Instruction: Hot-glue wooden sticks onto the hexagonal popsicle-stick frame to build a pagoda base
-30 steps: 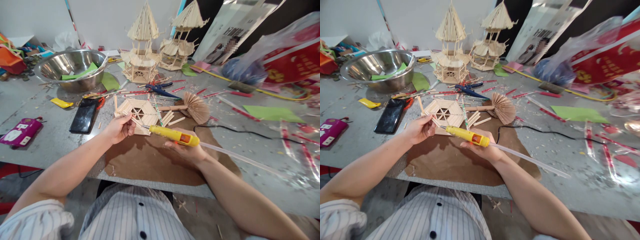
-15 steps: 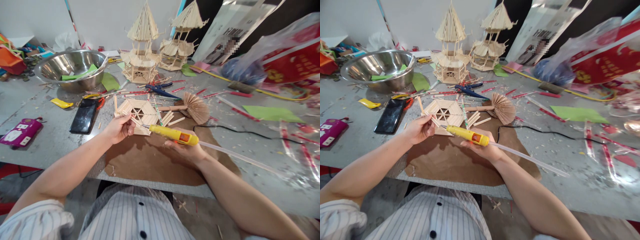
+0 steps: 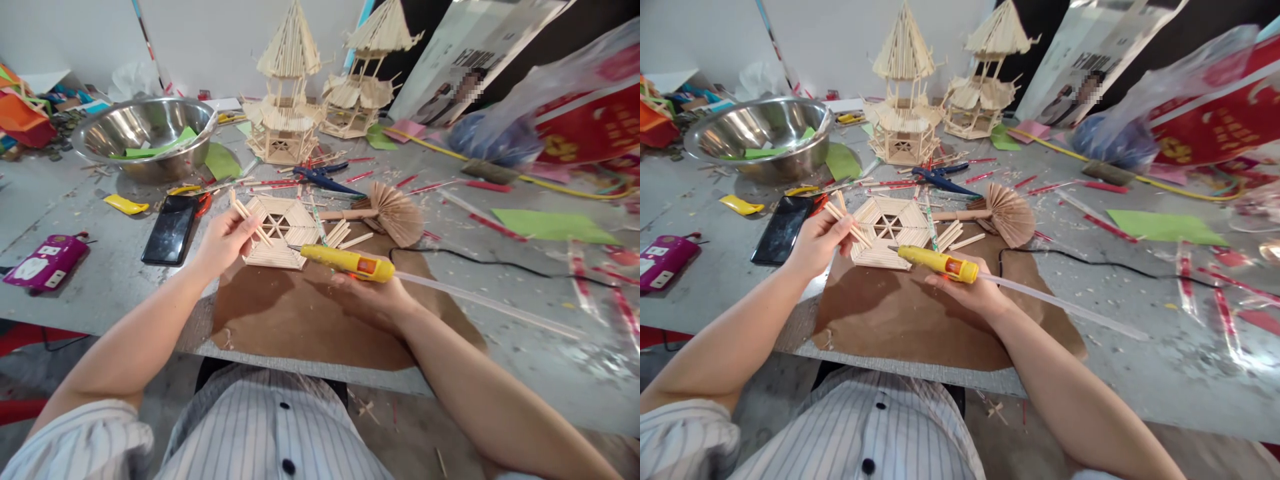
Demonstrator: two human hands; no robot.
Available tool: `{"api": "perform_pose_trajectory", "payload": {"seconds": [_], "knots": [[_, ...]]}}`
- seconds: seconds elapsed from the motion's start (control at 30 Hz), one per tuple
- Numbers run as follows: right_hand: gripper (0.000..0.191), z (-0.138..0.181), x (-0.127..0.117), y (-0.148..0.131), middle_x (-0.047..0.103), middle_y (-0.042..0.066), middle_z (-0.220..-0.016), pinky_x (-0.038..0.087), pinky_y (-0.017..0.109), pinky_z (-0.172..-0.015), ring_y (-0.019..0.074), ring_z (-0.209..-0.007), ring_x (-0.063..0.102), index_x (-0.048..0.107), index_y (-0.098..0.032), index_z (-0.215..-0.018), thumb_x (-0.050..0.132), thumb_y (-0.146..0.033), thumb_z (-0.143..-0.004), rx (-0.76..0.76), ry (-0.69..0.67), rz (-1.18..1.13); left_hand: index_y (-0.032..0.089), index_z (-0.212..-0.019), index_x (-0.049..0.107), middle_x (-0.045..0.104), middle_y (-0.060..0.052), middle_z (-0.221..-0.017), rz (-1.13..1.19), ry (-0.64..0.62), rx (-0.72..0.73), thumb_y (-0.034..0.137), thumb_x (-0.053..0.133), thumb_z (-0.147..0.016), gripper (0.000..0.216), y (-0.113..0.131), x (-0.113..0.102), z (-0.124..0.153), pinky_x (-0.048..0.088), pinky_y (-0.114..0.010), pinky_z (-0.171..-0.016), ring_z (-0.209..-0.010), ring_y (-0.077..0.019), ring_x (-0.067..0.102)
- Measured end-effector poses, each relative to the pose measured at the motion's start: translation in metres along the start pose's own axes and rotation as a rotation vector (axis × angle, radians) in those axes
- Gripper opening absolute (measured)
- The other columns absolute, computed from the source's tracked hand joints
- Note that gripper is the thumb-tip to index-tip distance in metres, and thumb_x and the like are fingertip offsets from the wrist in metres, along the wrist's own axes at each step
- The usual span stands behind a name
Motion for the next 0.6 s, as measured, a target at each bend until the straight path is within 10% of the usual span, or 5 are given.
{"api": "perform_pose_trajectory", "payload": {"seconds": [0.33,0.6], "knots": [[0.036,-0.021,0.037,-0.017,0.067,0.002,-0.073,0.051,0.029,-0.055,0.0164,-0.060,0.061,0.066,-0.021,-0.100,0.060,-0.045,-0.072,0.137,-0.311,-0.091,0.014,-0.063,0.058,0.042,0.005,-0.046,-0.764,-0.057,0.107,0.035,0.062,-0.071,0.023,0.010,-0.024,-0.011,0.025,-0.020,-0.047,-0.048,-0.0075,0.035],[0.034,-0.038,0.056,-0.035,0.068,0.002,-0.100,0.049,0.037,-0.084,0.0211,-0.092,0.062,0.066,-0.024,-0.100,0.062,-0.041,-0.071,0.090,-0.339,-0.068,0.015,-0.067,0.061,0.055,0.001,-0.060,-0.623,-0.060,0.157,0.024,0.066,-0.067,0.010,0.011,-0.027,-0.012,0.031,-0.021,-0.057,-0.060,-0.0112,0.046]]}}
Point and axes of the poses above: each hand's wrist, its own z-axis away from the middle knuckle, its own x-axis out of the palm, y = z × x, the point moved 6 cm from there along -z, towards the middle knuckle
